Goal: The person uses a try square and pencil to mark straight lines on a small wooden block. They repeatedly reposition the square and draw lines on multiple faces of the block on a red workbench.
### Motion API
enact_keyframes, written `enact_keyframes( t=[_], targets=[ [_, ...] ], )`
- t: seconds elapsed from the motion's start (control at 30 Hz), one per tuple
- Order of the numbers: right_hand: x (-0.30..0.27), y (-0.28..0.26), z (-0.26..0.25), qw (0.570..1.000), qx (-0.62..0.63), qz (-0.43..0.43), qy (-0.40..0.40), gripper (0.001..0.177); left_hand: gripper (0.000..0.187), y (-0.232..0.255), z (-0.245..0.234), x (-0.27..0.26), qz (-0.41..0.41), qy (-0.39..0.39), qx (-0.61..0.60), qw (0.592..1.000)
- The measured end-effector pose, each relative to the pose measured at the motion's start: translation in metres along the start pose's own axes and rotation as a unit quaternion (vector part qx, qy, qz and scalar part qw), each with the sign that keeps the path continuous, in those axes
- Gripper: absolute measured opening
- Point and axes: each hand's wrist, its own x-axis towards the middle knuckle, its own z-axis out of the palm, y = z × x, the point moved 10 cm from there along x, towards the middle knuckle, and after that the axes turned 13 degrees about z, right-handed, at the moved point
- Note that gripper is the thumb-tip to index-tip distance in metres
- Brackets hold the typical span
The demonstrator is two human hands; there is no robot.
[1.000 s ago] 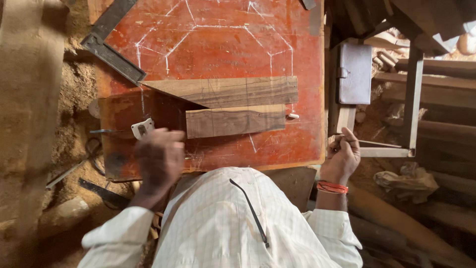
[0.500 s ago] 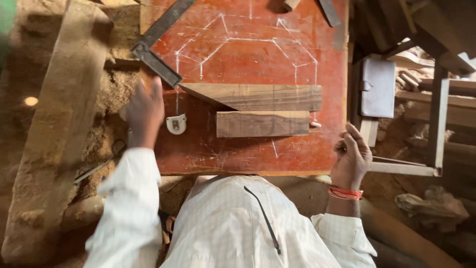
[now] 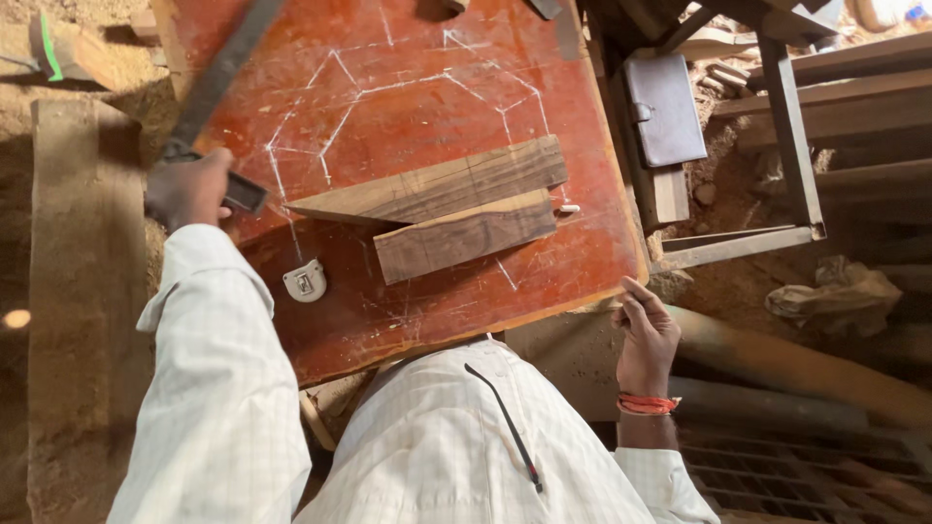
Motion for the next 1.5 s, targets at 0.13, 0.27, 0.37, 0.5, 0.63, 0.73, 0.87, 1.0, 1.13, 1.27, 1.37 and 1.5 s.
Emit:
enact_keyframes(
  t=[0.13, 0.27, 0.37, 0.5, 0.63, 0.73, 0.87, 1.0, 1.13, 1.27, 1.37, 1.5],
  targets=[
    [-0.007, 0.001, 0.004, 1.000, 0.016, -0.002, -0.003, 0.025, 0.074, -0.025, -0.017, 0.014, 0.003, 0.083, -0.079, 0.993],
    [-0.004, -0.005, 0.027, 0.999, -0.022, -0.017, -0.031, 0.025, 0.060, -0.054, -0.015, 0.022, 0.007, 0.097, -0.382, 0.919],
    [-0.007, -0.010, 0.051, 0.997, -0.036, -0.025, -0.069, 0.024, 0.054, -0.053, -0.034, 0.011, 0.108, 0.102, -0.547, 0.824],
    [-0.013, -0.011, 0.079, 0.993, -0.041, -0.025, -0.109, 0.024, 0.040, -0.018, -0.063, -0.029, 0.174, 0.011, -0.688, 0.705],
    [-0.020, -0.005, 0.100, 0.990, -0.035, -0.006, -0.133, 0.025, 0.048, 0.028, -0.085, -0.096, 0.156, -0.031, -0.686, 0.709],
    [-0.026, 0.006, 0.113, 0.991, -0.045, 0.019, -0.127, 0.025, 0.054, 0.071, -0.093, -0.170, 0.239, -0.070, -0.664, 0.705],
    [-0.046, 0.023, 0.141, 0.981, -0.057, 0.032, -0.184, 0.025, 0.036, 0.127, -0.061, -0.281, 0.508, -0.128, -0.302, 0.797],
    [-0.066, 0.046, 0.179, 0.953, -0.087, 0.110, -0.270, 0.028, 0.074, 0.134, -0.007, -0.350, 0.656, -0.075, 0.145, 0.736],
    [-0.082, 0.070, 0.206, 0.908, -0.154, 0.182, -0.346, 0.037, 0.066, 0.112, 0.032, -0.362, 0.695, -0.121, 0.233, 0.670],
    [-0.078, 0.091, 0.216, 0.893, -0.141, 0.256, -0.343, 0.034, 0.066, 0.101, 0.040, -0.356, 0.698, -0.114, 0.238, 0.666],
    [-0.069, 0.101, 0.226, 0.895, -0.122, 0.262, -0.339, 0.030, 0.062, 0.112, 0.034, -0.354, 0.720, -0.064, 0.248, 0.645],
    [-0.056, 0.103, 0.230, 0.909, -0.128, 0.213, -0.334, 0.032, 0.074, 0.124, 0.044, -0.340, 0.718, -0.101, 0.318, 0.610]
  ],
)
